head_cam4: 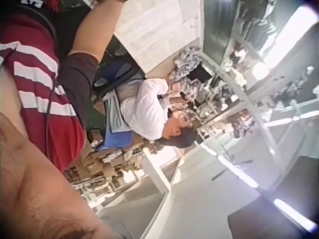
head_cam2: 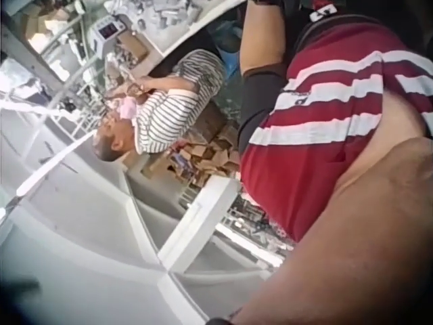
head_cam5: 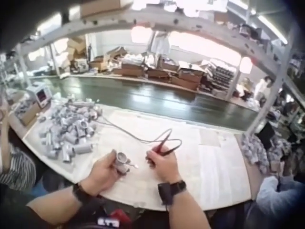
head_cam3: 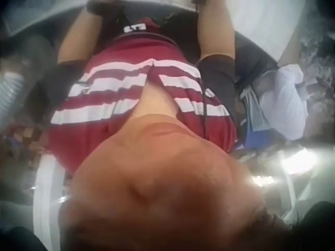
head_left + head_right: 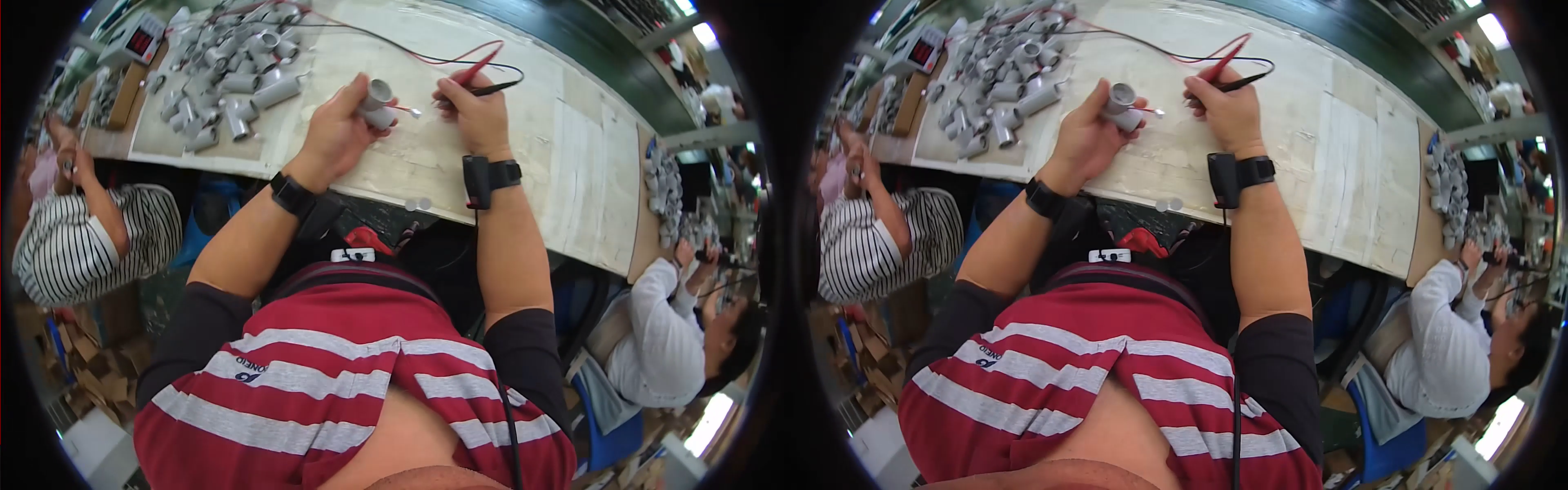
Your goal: The person picks up a grey plastic housing, touches its internal components with multimeter probes, and places it back on the table, repeating this process for several units.
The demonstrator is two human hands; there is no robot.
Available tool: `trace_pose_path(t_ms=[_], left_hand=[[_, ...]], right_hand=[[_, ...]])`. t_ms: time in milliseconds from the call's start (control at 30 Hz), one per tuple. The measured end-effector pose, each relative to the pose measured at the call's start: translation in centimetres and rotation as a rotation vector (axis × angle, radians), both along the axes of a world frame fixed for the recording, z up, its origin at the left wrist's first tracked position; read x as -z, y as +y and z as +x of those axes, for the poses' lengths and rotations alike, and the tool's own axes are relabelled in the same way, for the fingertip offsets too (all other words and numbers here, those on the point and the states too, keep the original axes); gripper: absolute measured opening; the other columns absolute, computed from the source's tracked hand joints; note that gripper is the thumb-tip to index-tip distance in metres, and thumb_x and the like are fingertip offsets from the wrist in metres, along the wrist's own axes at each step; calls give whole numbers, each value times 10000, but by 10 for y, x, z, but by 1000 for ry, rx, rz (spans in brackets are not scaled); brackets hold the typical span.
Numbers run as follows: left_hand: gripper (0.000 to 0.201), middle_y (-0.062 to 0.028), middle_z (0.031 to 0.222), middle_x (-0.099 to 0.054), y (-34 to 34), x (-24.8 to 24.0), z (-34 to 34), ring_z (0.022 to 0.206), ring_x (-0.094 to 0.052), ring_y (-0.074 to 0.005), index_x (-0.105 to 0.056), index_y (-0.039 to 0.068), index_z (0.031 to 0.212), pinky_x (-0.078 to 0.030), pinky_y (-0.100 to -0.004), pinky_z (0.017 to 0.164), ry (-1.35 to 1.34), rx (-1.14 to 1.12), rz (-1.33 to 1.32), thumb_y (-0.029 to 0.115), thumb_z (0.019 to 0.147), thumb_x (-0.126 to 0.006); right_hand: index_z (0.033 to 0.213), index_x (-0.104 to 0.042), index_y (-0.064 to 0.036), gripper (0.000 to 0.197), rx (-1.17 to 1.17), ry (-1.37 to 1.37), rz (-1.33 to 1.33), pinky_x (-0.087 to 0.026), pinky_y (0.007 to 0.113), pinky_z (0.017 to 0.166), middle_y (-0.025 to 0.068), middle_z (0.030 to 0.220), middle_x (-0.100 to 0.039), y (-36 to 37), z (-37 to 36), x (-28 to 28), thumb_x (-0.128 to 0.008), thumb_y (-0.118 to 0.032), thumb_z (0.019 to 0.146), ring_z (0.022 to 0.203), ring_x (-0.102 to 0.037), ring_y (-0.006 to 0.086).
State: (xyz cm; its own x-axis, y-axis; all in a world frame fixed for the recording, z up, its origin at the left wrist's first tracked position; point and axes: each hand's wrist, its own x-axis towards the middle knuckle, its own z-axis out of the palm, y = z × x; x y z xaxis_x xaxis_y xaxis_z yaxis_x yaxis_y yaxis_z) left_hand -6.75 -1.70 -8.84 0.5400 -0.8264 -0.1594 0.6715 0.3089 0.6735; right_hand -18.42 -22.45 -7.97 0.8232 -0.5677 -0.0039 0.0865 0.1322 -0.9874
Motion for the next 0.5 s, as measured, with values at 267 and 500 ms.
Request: trace_pose_path(t_ms=[267, 500], left_hand=[[409, -159, 1186, -667, 6, -29, -16, 1015, -672, -252, -502, 59, 1357, -550, -390, 882, -114, -1, 168, 235, 1013, -637], [516, -131, 1074, -704, 14, -17, -25, 917, -695, -176, -524, 23, 1376, -585, -312, 750, -447, -126, 326, 167, 936, -752]], right_hand=[[985, -655, -22, 114, 61, 8, -47, -513, 243, 583, 100, 838, -722, 3, -1, -3, -719, -105, 939, 680, -657, 143], [981, -646, -2, 122, 161, 27, 28, -525, 262, 586, 115, 832, -716, 31, -17, -7, -710, -101, 950, 661, -652, 160]])
